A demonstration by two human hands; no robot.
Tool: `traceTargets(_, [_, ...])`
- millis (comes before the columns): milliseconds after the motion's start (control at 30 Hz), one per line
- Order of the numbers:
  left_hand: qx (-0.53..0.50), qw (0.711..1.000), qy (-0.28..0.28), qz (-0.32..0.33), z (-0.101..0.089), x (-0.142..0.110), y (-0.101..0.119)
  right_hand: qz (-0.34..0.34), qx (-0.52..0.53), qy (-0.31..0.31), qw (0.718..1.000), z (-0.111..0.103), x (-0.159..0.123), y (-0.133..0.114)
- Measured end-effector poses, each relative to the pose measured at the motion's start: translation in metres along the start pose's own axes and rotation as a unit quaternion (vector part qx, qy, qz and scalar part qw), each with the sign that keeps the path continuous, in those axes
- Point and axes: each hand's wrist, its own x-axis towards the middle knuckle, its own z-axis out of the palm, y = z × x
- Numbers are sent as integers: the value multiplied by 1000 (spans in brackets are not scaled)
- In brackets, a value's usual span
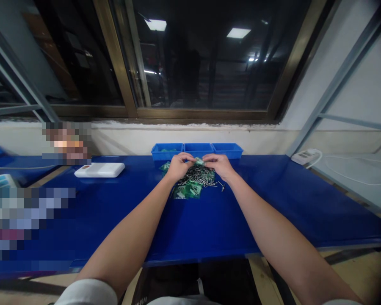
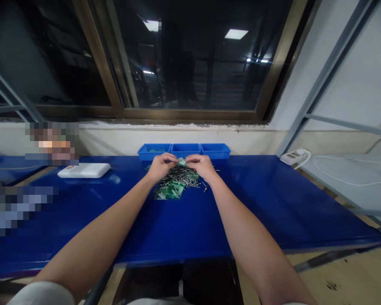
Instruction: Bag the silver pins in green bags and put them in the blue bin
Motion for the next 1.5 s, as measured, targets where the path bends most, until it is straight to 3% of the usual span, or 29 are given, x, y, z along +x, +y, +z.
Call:
traceTargets(167, [95,993,-2,75,-2,-2,2,-75,-38,-5,996,-5,-1,-1])
traceTargets(367, [100,990,-22,96,-2,-4,4,-69,-21,-16,997,-4,0,1])
traceTargets(500, [68,995,-33,59,0,-5,1,-11,34,15,999,1,2,3])
traceTargets(667, [58,997,-24,37,3,-8,-1,44,17,24,999,3,1,-2])
traceTargets(933, [-14,999,-39,16,4,-6,2,87,46,34,995,7,-2,-13])
traceTargets(1067, [-37,998,-41,-36,1,-5,5,100,43,45,993,8,-3,-17])
traceTargets(1333, [-74,994,-13,-77,-6,1,2,99,8,83,992,1,-1,-15])
traceTargets(1500, [-72,991,58,-100,-14,7,-9,101,-40,84,991,-5,0,-10])
